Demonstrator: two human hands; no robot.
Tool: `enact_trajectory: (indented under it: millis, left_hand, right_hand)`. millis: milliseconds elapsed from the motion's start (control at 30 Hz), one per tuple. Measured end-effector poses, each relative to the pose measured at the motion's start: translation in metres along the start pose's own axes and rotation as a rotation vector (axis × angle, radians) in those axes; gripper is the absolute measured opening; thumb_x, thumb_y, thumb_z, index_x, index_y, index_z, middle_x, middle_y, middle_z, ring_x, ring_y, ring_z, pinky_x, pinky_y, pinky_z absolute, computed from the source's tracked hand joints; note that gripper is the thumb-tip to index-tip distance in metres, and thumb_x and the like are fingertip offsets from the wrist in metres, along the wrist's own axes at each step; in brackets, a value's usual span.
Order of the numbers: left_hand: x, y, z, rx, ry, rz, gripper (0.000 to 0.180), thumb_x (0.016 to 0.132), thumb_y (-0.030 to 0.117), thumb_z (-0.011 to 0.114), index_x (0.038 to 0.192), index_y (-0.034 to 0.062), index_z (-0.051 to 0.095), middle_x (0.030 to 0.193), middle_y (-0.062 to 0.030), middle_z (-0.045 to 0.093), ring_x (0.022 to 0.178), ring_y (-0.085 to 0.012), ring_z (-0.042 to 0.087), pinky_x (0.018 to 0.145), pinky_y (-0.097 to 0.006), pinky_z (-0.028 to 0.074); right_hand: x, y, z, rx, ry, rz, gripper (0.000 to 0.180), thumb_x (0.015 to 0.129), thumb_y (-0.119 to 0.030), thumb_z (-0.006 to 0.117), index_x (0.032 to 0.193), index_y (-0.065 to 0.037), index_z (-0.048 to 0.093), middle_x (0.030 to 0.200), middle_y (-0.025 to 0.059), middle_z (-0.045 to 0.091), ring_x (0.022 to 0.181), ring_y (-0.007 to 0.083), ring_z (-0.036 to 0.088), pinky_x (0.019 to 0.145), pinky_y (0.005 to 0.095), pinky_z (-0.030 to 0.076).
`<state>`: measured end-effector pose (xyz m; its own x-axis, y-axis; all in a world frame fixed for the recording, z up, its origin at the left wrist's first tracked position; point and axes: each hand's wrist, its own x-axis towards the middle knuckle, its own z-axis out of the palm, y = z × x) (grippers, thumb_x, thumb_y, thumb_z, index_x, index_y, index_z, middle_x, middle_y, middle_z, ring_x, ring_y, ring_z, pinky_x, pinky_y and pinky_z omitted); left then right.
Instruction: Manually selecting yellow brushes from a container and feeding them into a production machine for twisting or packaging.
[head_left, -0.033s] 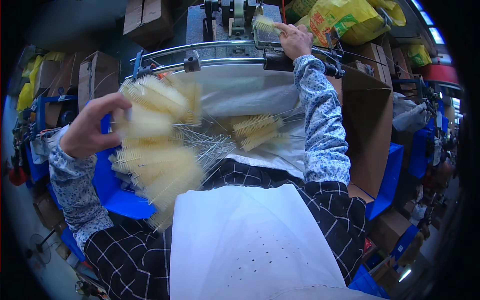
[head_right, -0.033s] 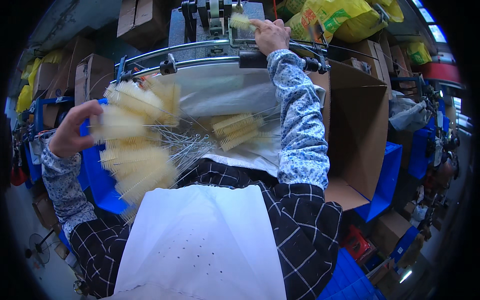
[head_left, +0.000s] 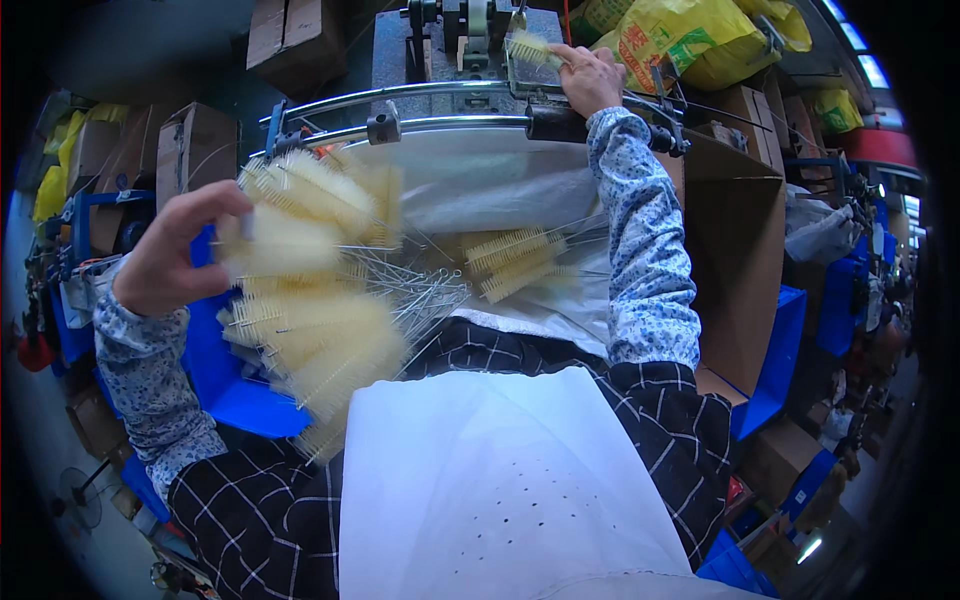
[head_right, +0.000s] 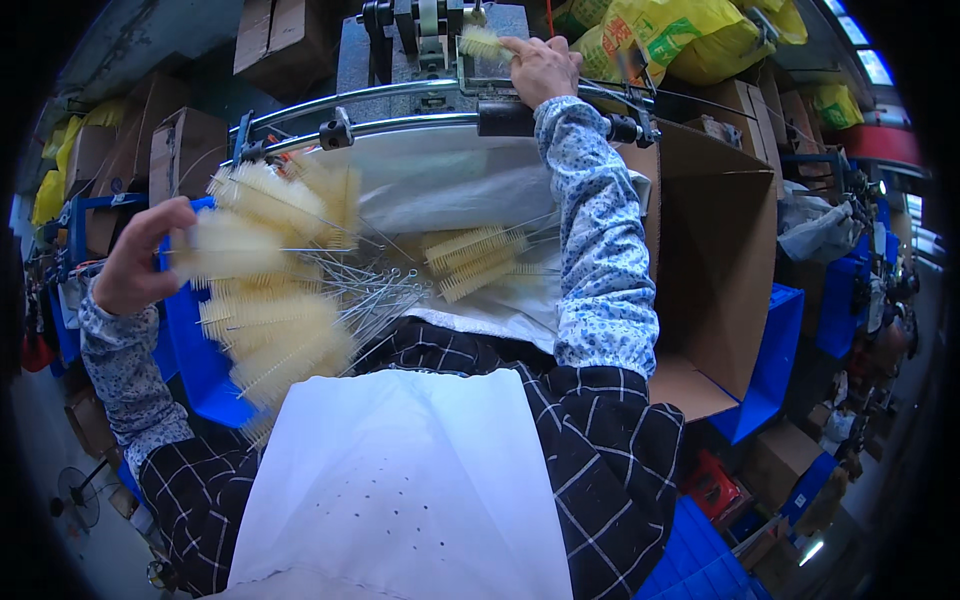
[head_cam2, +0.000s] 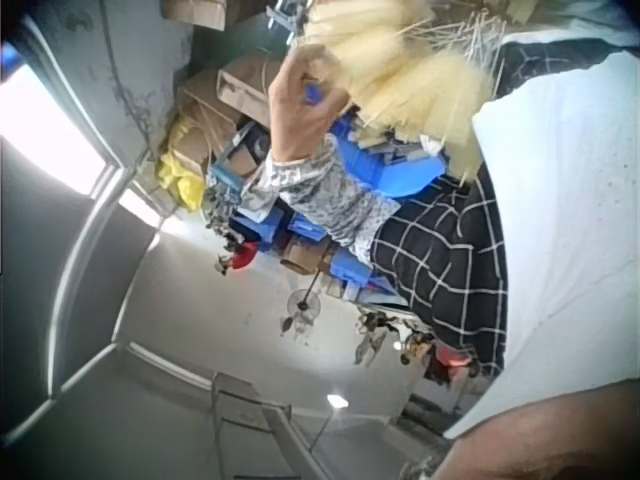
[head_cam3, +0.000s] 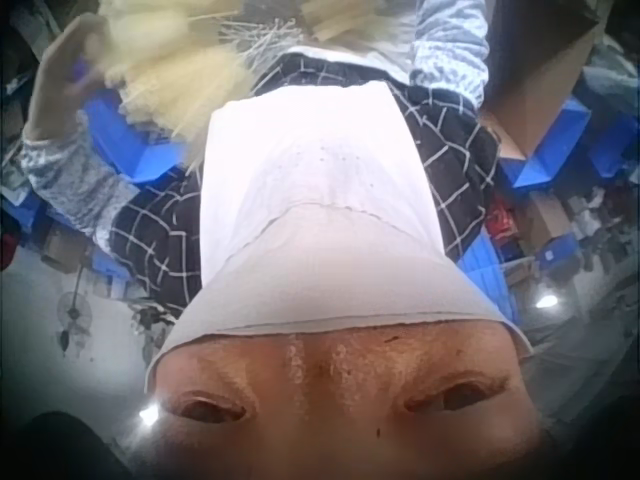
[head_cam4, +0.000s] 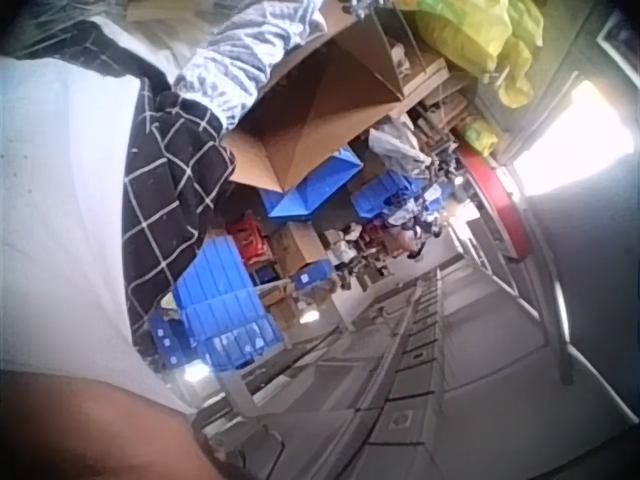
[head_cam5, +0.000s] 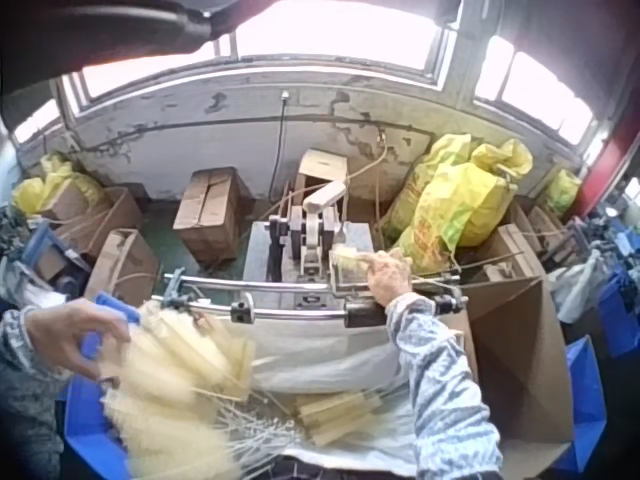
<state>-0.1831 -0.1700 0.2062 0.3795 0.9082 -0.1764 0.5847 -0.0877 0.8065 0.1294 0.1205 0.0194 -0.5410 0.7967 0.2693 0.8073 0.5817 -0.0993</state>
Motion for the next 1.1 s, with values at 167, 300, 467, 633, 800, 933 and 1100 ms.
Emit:
enact_trajectory:
  millis: [167,300,467,633,800,933,1100]
  left_hand:
    - [-0.009,-0.021,-0.013,-0.242,0.03,0.051,0.063,0.058,-0.001,0.057,0.117,0.0068,0.039,0.107,-0.0061,0.043,0.103,-0.0185,0.042,0.093,-0.029,0.032]
    - [0.006,-0.016,-0.012,-0.174,-0.023,0.201,0.067,0.058,-0.003,0.054,0.122,0.0079,0.035,0.109,-0.007,0.043,0.104,-0.0201,0.042,0.094,-0.031,0.031]
    - [0.003,-0.019,-0.012,-0.118,-0.014,0.276,0.067,0.06,-0.004,0.054,0.123,0.0081,0.034,0.112,-0.0075,0.043,0.107,-0.0211,0.041,0.095,-0.032,0.031]
    - [0.005,-0.018,-0.016,-0.108,-0.001,0.262,0.067,0.06,-0.003,0.053,0.123,0.0079,0.033,0.112,-0.007,0.043,0.107,-0.021,0.041,0.095,-0.032,0.03]
    - [0.003,-0.015,-0.017,-0.095,0.017,0.248,0.067,0.061,-0.004,0.053,0.123,0.0089,0.033,0.112,-0.0073,0.043,0.106,-0.0214,0.042,0.092,-0.033,0.034]
    - [0.001,-0.012,-0.017,-0.062,0.025,0.262,0.068,0.061,-0.006,0.055,0.123,0.01,0.034,0.114,-0.0073,0.043,0.105,-0.022,0.043,0.088,-0.034,0.039]
    - [0.014,-0.01,-0.016,-0.098,-0.008,0.337,0.067,0.062,-0.006,0.056,0.123,0.0095,0.033,0.113,-0.0077,0.043,0.106,-0.0218,0.043,0.087,-0.034,0.04]
  right_hand:
    - [0.016,0.009,0.023,-0.034,0.059,-0.096,0.031,0.08,-0.013,0.044,0.104,-0.029,0.055,0.101,-0.0032,0.052,0.104,0.0189,0.037,0.089,0.0387,0.021]
    - [0.019,0.021,0.03,-0.271,0.093,-0.162,0.043,0.08,-0.012,0.044,0.118,-0.029,0.041,0.119,-0.0018,0.042,0.111,0.0193,0.032,0.089,0.0456,0.02]
    - [-0.003,0.033,0.003,-0.17,-0.034,0.191,0.05,0.075,-0.033,0.052,0.12,-0.017,0.039,0.122,0.0044,0.04,0.112,0.0237,0.03,0.088,0.0483,0.021]
    - [-0.009,0.033,0.001,0.057,0.068,0.266,0.043,0.074,-0.03,0.055,0.113,-0.015,0.048,0.111,0.0061,0.051,0.103,0.0239,0.045,0.085,0.0454,0.029]
    - [-0.005,0.004,0.013,0.102,0.101,0.229,0.036,0.074,-0.023,0.055,0.109,-0.013,0.052,0.105,0.0062,0.053,0.097,0.0223,0.049,0.082,0.0424,0.032]
    - [-0.001,-0.029,0.008,0.105,0.085,0.235,0.034,0.074,-0.022,0.055,0.106,-0.012,0.053,0.103,0.0071,0.054,0.096,0.0226,0.05,0.08,0.0434,0.034]
    - [0.005,-0.08,0.012,0.064,0.037,0.224,0.03,0.075,-0.02,0.052,0.103,-0.009,0.054,0.1,0.007,0.053,0.093,0.0223,0.05,0.078,0.0439,0.035]
